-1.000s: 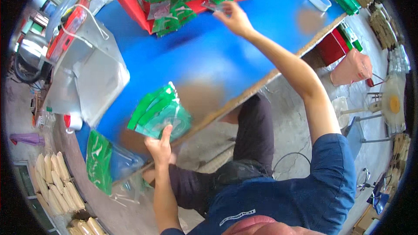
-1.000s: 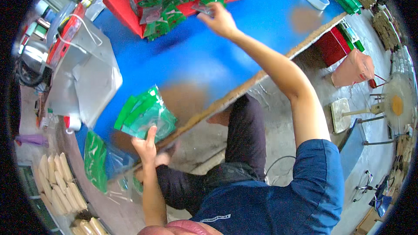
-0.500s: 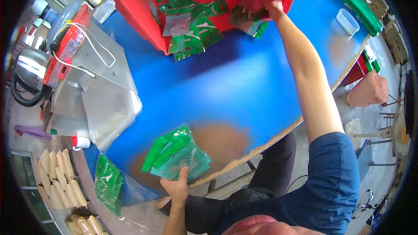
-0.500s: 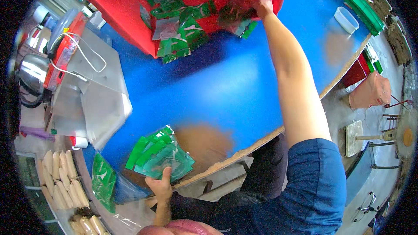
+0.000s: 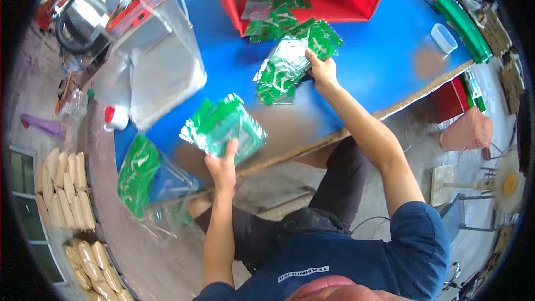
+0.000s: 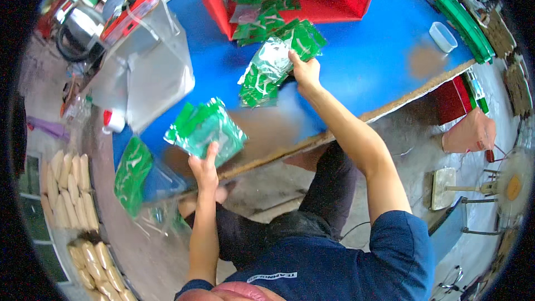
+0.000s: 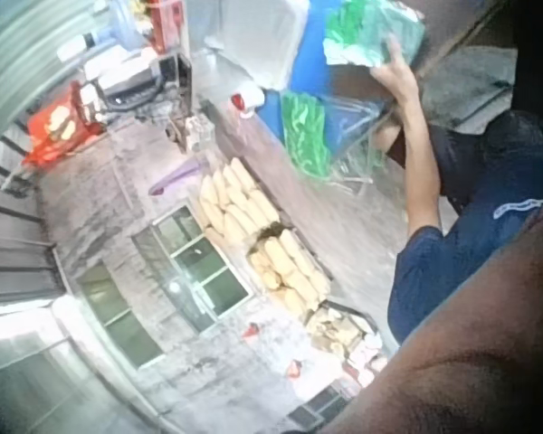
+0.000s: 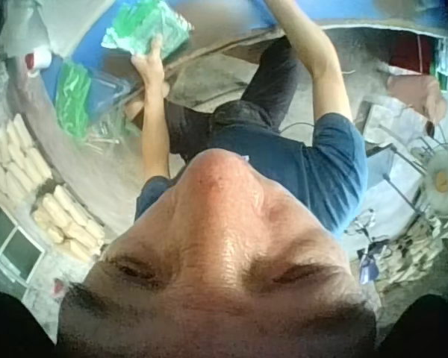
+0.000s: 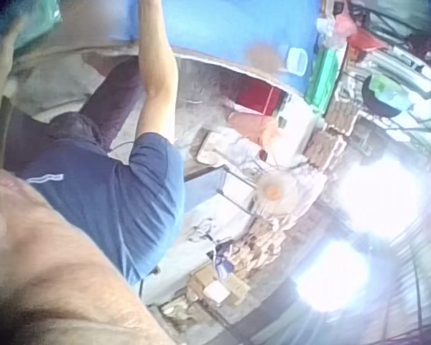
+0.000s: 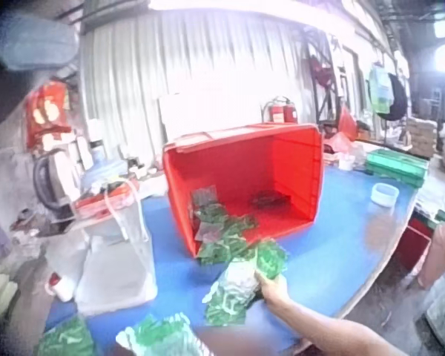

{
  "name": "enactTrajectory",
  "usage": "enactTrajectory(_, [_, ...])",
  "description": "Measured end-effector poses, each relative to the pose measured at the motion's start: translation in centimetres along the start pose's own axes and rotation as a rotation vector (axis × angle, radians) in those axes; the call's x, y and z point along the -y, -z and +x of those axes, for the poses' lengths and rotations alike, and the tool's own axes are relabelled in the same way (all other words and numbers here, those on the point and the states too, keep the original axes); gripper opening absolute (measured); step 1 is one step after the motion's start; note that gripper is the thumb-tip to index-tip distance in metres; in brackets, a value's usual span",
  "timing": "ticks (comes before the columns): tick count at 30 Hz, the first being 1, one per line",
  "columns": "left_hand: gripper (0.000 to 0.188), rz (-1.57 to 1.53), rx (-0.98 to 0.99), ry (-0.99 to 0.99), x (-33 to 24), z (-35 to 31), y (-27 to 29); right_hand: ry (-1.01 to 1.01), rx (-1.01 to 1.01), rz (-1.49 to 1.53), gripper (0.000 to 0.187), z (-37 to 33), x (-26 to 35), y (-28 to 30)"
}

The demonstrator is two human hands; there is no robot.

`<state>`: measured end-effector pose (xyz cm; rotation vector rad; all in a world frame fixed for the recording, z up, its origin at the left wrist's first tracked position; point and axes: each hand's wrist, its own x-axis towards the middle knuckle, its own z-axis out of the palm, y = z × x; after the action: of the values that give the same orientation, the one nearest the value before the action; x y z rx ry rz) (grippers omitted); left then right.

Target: Organizing and stacking green plastic bags on a work table.

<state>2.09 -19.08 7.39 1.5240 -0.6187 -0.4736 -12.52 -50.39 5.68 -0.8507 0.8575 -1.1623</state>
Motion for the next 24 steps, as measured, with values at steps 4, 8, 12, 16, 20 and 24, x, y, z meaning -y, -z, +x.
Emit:
enactTrajectory(4, [0.036, -0.399, -0.095, 0.104, 1.5, -2.4, 4.0, -0.253, 0.114, -0.092, 0.043, -8.1, 2.2, 0.0])
enactTrajectory(8, [0.055, -0.641, 0.027, 0.278, 0.8, -7.5, 5.7, -0.242, 0.281, -0.943, 0.038, -13.9, 6.9, 4.1])
enactTrajectory(12, [0.061, -0.444, 0.059, 0.174, 0.0, -9.4, 5.8, 0.709, 0.313, -1.108, 0.043, -13.4, 4.0, 0.1])
enactTrajectory(16, [0.057, -0.412, 0.047, 0.154, -0.5, -11.1, 6.8, 0.973, 0.716, -1.597, 0.073, -12.9, -0.5, -1.1])
enactTrajectory(20, [0.056, -0.838, 0.055, 0.541, 0.4, -13.8, 8.8, 0.997, 0.942, -1.388, 0.067, -18.2, -0.7, 0.1])
enactTrajectory(24, [0.045, -0.991, 0.053, 0.682, 1.9, -13.5, 9.1, 1.043, 1.073, -1.172, 0.049, -21.4, 0.4, -1.4])
